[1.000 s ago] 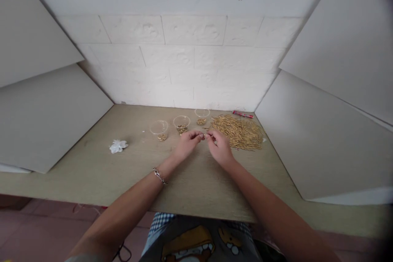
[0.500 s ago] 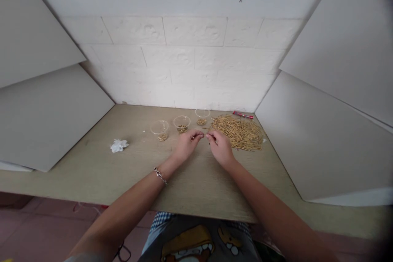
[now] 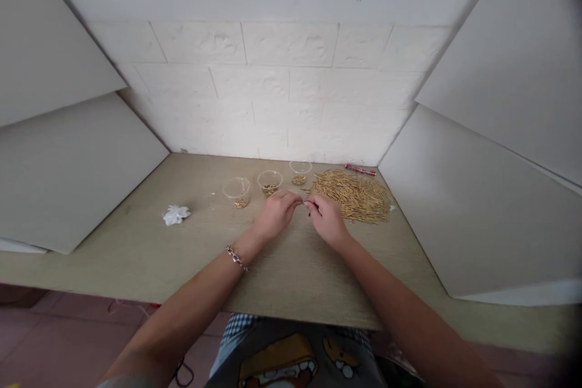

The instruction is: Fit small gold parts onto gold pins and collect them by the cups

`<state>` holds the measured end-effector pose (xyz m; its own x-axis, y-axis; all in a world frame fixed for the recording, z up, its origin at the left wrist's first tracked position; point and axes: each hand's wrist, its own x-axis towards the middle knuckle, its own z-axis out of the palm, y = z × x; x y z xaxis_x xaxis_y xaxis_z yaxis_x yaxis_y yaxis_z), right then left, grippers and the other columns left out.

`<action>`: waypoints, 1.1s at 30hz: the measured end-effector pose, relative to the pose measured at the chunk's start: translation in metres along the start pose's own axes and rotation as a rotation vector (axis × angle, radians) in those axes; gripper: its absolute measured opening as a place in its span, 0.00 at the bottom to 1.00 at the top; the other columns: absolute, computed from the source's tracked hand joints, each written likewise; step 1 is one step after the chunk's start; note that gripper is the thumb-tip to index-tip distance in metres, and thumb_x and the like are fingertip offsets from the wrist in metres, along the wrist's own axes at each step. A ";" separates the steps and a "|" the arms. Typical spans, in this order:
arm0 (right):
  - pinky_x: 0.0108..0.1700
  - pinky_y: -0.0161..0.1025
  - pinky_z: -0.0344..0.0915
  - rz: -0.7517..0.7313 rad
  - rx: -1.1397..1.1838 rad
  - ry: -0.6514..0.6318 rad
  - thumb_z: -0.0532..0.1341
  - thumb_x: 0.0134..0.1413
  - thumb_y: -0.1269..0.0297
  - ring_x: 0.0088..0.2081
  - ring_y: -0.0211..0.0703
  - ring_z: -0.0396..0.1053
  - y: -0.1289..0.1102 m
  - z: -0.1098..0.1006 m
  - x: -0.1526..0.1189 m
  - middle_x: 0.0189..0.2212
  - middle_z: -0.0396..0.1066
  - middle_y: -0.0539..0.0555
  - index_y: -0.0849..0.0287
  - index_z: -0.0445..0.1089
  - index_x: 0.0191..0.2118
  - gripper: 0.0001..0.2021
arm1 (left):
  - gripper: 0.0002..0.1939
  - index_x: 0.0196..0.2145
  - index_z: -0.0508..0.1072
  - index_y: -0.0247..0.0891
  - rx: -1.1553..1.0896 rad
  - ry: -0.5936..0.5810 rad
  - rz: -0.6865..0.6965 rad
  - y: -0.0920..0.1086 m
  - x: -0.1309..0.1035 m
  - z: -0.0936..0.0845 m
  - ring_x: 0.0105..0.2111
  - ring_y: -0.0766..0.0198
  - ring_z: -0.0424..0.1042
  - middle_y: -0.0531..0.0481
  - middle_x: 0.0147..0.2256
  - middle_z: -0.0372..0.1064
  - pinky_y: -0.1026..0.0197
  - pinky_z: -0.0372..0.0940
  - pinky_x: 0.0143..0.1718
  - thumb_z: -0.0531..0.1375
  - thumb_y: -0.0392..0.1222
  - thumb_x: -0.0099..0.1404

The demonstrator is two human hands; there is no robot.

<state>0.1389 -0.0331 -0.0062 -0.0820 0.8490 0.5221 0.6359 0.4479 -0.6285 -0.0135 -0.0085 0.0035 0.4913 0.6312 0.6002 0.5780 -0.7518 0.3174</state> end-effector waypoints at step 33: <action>0.28 0.35 0.56 0.182 0.218 -0.009 0.48 0.55 0.57 0.23 0.37 0.59 -0.002 0.000 0.003 0.18 0.59 0.48 0.58 0.59 0.24 0.14 | 0.10 0.34 0.72 0.35 -0.042 0.044 -0.014 0.000 0.002 -0.002 0.33 0.66 0.69 0.48 0.30 0.72 0.63 0.63 0.37 0.52 0.40 0.63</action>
<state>0.1378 -0.0319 -0.0033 0.0112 0.9230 0.3846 0.4606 0.3367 -0.8213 -0.0140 -0.0083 0.0064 0.4540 0.6332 0.6268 0.5563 -0.7510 0.3557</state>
